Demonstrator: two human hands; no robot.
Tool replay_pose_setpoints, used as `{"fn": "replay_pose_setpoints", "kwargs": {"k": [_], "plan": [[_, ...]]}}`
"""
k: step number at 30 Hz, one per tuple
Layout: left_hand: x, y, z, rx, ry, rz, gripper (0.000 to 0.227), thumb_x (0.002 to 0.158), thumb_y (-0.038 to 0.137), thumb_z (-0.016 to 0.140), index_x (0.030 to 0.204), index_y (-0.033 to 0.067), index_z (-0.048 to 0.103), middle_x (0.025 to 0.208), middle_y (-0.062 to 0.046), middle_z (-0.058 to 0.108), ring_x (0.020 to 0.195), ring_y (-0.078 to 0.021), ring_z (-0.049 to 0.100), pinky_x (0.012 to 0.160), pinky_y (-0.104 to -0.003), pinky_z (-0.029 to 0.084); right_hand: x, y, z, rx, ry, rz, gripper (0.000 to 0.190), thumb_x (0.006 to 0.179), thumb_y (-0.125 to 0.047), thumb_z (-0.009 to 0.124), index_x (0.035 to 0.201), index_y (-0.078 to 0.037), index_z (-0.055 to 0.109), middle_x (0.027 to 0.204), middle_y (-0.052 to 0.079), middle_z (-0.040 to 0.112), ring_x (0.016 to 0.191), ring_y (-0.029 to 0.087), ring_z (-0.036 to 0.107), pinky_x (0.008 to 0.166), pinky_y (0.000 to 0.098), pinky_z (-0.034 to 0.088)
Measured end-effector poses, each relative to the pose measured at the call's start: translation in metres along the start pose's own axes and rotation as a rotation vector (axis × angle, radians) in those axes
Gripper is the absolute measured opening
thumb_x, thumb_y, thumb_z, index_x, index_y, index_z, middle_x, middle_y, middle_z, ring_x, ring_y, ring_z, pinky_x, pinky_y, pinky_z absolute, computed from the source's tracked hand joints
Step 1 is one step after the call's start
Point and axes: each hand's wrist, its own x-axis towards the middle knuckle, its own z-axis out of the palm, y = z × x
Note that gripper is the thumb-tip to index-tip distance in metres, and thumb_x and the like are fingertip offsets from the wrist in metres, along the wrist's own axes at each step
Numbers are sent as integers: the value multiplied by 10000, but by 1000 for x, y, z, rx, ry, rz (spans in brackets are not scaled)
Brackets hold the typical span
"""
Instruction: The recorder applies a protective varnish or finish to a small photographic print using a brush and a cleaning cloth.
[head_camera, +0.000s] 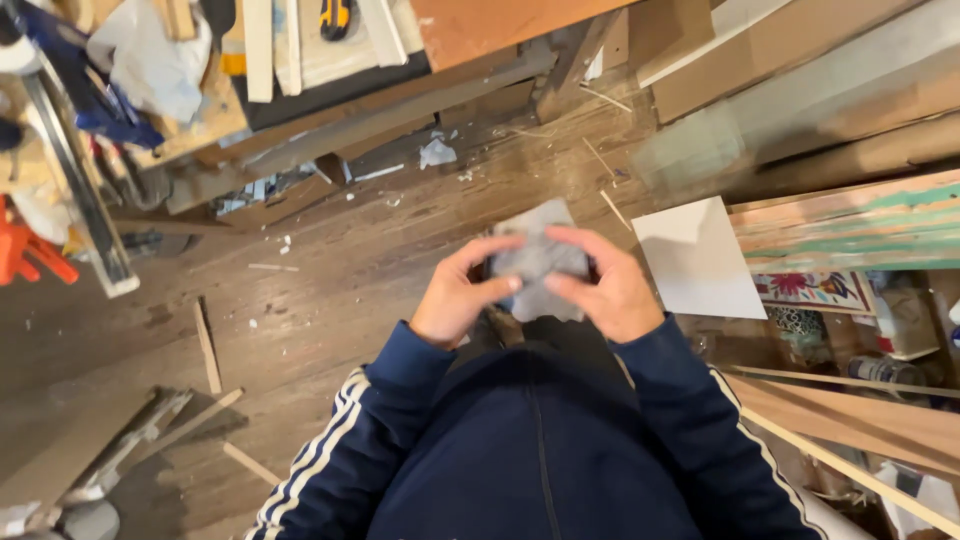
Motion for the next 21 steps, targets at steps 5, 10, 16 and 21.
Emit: {"fn": "replay_pose_setpoints", "kwargs": {"k": [5,10,16,21], "plan": [[43,26,11,735,-26,19,719,657,150,895,1318,86,616,1284,-204,517,1193,-374,548,992,-389,467,31,-11,-7,-298,-89,-205,598,806,-118,807,1361,-44,598,1227,130,668,1093,230,649,931,344,521],[99,9,1,1050,-34,124,269,759,145,839,1009,87,758,1230,-167,604,1138,-376,578,966,-431,500,87,-14,-36,-829,45,-206,364,739,-285,887,979,-87,699,952,142,643,910,331,644,792,403,514],[187,56,14,459,-81,-383,259,821,184,797,1007,46,681,848,-160,676,699,-387,664,644,-386,519,172,-15,-116,-343,-202,-139,333,807,-227,872,924,-49,616,932,109,633,822,236,592,709,343,501],[267,22,37,645,146,-71,280,800,201,800,910,18,620,745,-160,663,682,-352,650,625,-400,532,235,-18,-145,-305,-44,3,357,801,-185,871,971,-35,596,858,140,630,732,227,598,672,340,510]]}}
